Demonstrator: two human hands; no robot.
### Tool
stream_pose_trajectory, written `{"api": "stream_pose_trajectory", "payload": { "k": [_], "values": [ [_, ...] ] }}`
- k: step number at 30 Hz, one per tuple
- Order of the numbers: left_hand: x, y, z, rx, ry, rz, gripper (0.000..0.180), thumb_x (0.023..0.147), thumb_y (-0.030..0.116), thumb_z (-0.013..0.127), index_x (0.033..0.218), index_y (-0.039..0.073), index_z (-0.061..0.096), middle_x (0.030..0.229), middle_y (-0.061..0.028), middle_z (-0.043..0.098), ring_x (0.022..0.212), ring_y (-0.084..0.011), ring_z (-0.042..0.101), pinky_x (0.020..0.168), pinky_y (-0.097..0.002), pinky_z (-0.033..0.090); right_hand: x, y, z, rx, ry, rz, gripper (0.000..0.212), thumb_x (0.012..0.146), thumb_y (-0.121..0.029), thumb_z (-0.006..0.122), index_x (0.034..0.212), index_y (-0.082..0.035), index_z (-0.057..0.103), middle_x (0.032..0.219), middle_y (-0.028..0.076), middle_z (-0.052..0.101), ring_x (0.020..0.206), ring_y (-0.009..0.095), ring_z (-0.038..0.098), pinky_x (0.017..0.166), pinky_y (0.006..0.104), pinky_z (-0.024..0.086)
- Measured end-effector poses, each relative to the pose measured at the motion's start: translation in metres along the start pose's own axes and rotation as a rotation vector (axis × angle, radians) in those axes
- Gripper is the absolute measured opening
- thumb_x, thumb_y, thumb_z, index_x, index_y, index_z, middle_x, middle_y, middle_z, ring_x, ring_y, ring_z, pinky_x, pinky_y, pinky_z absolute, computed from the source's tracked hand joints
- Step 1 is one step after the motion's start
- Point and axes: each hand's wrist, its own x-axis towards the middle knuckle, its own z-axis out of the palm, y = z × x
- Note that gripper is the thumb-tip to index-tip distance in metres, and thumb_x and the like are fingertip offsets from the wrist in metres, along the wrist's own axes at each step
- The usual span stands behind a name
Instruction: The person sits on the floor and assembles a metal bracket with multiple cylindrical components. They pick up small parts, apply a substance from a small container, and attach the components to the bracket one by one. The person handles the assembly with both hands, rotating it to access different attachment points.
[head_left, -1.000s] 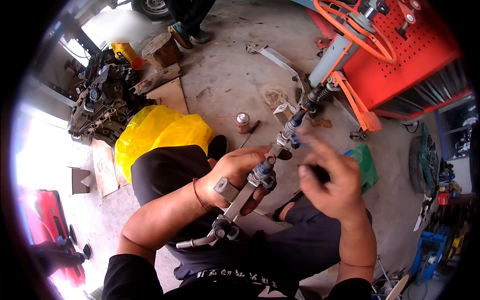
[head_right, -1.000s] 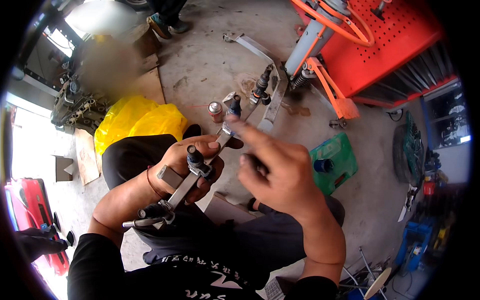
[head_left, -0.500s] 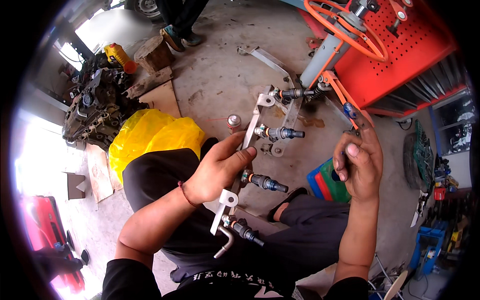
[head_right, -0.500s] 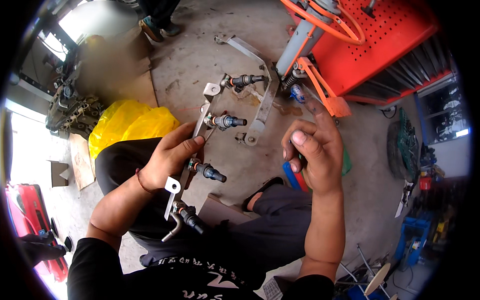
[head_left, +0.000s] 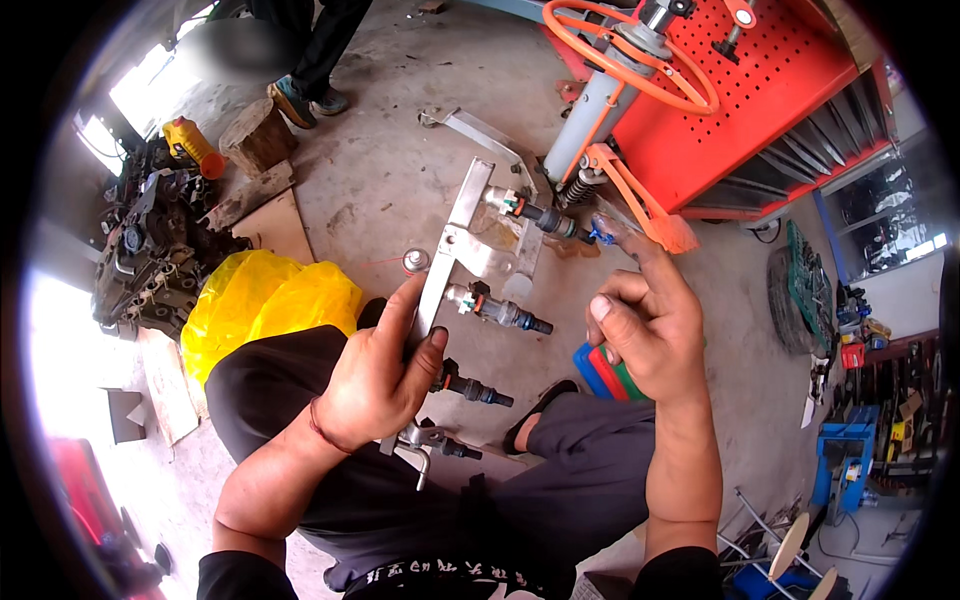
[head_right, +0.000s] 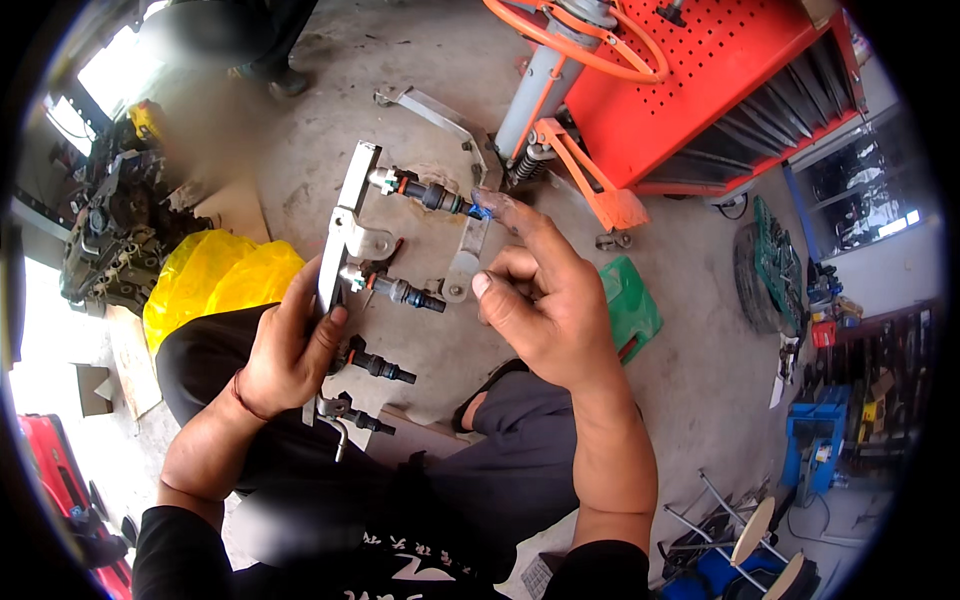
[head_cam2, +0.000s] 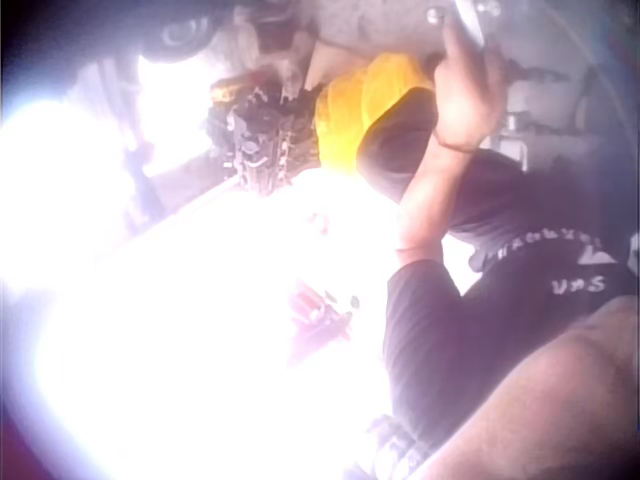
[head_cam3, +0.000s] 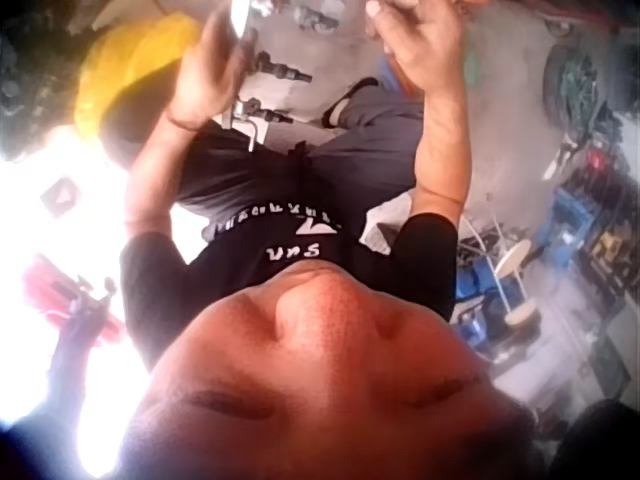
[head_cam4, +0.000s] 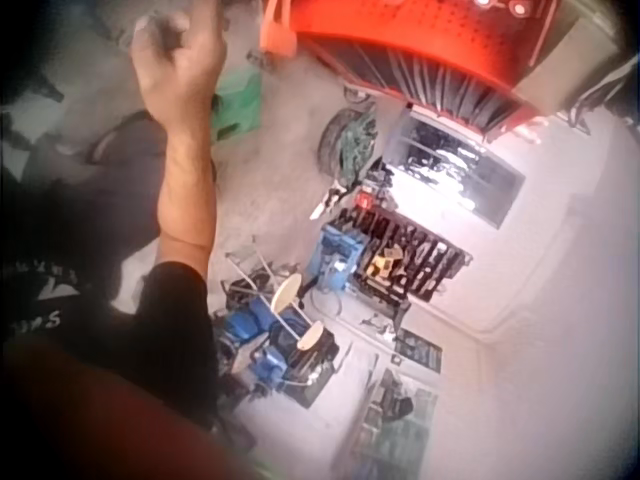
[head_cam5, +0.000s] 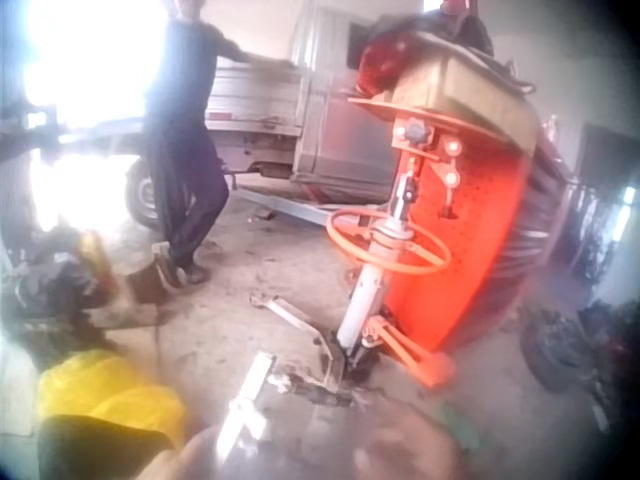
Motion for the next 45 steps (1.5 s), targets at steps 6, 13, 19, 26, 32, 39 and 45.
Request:
{"api": "stream_pose_trajectory", "payload": {
  "k": [6,13,19,26,32,39,45],
  "values": [
    [-0.001,-0.002,0.002,0.129,0.02,0.097,0.057,0.096,0.012,0.059,0.144,-0.005,0.033,0.065,-0.0133,0.065,0.059,-0.0341,0.067,0.056,-0.0398,0.052,0.004,-0.001,0.001,0.002,0.017,0.06,0.055,0.089,-0.001,0.062,0.141,0.001,0.044,0.068,0.003,0.059,0.061,0.007,0.052,0.057,0.0224,0.042],
    [0.001,0.005,0.001,0.188,0.018,0.135,0.057,0.096,0.009,0.059,0.144,-0.006,0.032,0.065,-0.0103,0.066,0.059,-0.0304,0.069,0.056,-0.0377,0.053,0.003,0.014,0.001,-0.239,0.052,-0.108,0.056,0.084,-0.002,0.066,0.138,-0.003,0.05,0.065,0.002,0.06,0.054,0.006,0.052,0.053,0.0242,0.042],
    [0.001,0.003,0.004,0.127,0.042,0.099,0.059,0.095,0.009,0.06,0.145,-0.006,0.031,0.065,-0.0101,0.066,0.06,-0.0303,0.069,0.056,-0.0373,0.053,0.01,0.015,0.012,-0.935,0.139,-0.492,0.059,0.076,0.001,0.068,0.133,-0.005,0.056,0.068,0.007,0.063,0.049,0.019,0.058,0.049,0.0319,0.046],
    [0.002,-0.001,0.002,0.245,-0.009,0.185,0.064,0.092,0.008,0.064,0.145,-0.008,0.031,0.067,-0.0102,0.066,0.059,-0.0312,0.067,0.054,-0.0389,0.051,0.007,0.023,0.0,-0.273,0.062,-0.107,0.051,0.082,-0.001,0.068,0.131,0.0,0.053,0.067,0.005,0.062,0.052,0.01,0.056,0.047,0.0274,0.043],
    [0.003,-0.01,0.003,0.343,0.023,0.304,0.069,0.088,0.008,0.068,0.145,-0.008,0.034,0.063,-0.0106,0.061,0.053,-0.0301,0.062,0.051,-0.0394,0.05,0.003,-0.007,-0.013,0.035,-0.061,0.266,0.044,0.089,-0.008,0.061,0.129,0.004,0.05,0.065,0.006,0.061,0.048,0.007,0.05,0.042,0.0219,0.037],
    [0.002,-0.007,-0.002,0.127,-0.047,0.225,0.061,0.094,0.009,0.062,0.145,-0.006,0.033,0.068,-0.0123,0.065,0.06,-0.0284,0.068,0.057,-0.0363,0.052,0.005,-0.02,-0.031,0.312,-0.323,0.413,0.051,0.089,-0.02,0.059,0.134,0.004,0.049,0.061,0.006,0.058,0.044,0.008,0.048,0.041,0.0208,0.036],
    [0.004,-0.007,-0.002,-0.04,-0.095,0.06,0.056,0.1,0.014,0.056,0.147,-0.003,0.031,0.071,-0.0133,0.065,0.066,-0.0255,0.069,0.062,-0.0327,0.052,-0.007,0.023,-0.019,-0.297,0.1,-0.273,0.062,0.084,-0.004,0.065,0.143,-0.004,0.047,0.064,0.003,0.06,0.048,0.007,0.052,0.045,0.0224,0.038]
  ]
}}
